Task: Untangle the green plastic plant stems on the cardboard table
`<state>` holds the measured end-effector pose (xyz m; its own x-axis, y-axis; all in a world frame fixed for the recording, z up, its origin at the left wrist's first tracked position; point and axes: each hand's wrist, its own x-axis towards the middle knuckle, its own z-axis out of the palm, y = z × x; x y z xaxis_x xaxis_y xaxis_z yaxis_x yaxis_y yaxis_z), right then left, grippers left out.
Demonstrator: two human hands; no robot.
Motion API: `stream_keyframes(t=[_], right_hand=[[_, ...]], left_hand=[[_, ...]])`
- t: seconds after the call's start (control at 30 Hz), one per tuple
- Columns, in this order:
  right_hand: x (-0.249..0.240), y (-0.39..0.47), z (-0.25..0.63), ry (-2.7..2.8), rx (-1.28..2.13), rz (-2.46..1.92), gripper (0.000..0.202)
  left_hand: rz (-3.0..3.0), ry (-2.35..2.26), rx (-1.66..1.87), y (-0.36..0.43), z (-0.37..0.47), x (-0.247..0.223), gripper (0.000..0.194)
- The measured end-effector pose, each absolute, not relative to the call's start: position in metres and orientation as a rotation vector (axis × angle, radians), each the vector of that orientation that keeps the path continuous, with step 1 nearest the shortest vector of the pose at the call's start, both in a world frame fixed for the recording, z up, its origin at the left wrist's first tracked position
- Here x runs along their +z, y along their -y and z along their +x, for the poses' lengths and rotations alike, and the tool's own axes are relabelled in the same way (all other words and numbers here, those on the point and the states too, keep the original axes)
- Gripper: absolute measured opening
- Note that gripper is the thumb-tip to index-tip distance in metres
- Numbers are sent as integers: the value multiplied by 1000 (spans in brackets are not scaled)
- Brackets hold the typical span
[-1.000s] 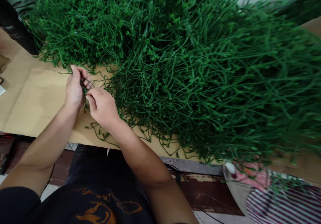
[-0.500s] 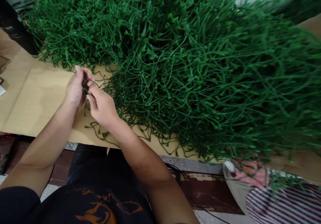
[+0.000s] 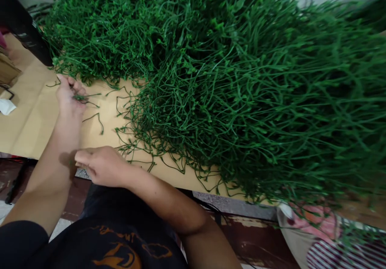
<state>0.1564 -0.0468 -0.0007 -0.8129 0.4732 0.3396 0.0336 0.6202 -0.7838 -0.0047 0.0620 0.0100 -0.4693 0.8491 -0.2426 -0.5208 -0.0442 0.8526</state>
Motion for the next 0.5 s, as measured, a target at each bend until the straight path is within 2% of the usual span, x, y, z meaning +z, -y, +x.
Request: stream_keyframes(t=[0.1, 0.27, 0.5], right_hand=[[-1, 42, 160, 2095, 1025, -660, 12], [-1, 16, 174, 1528, 1098, -898, 16], [-10, 18, 164, 1662, 1009, -966, 31]], left_hand=[[351, -1018, 1763, -55, -14, 15, 52], [401, -865, 1571, -43, 21, 26, 51], [491, -934, 1433, -37, 51, 31, 54]])
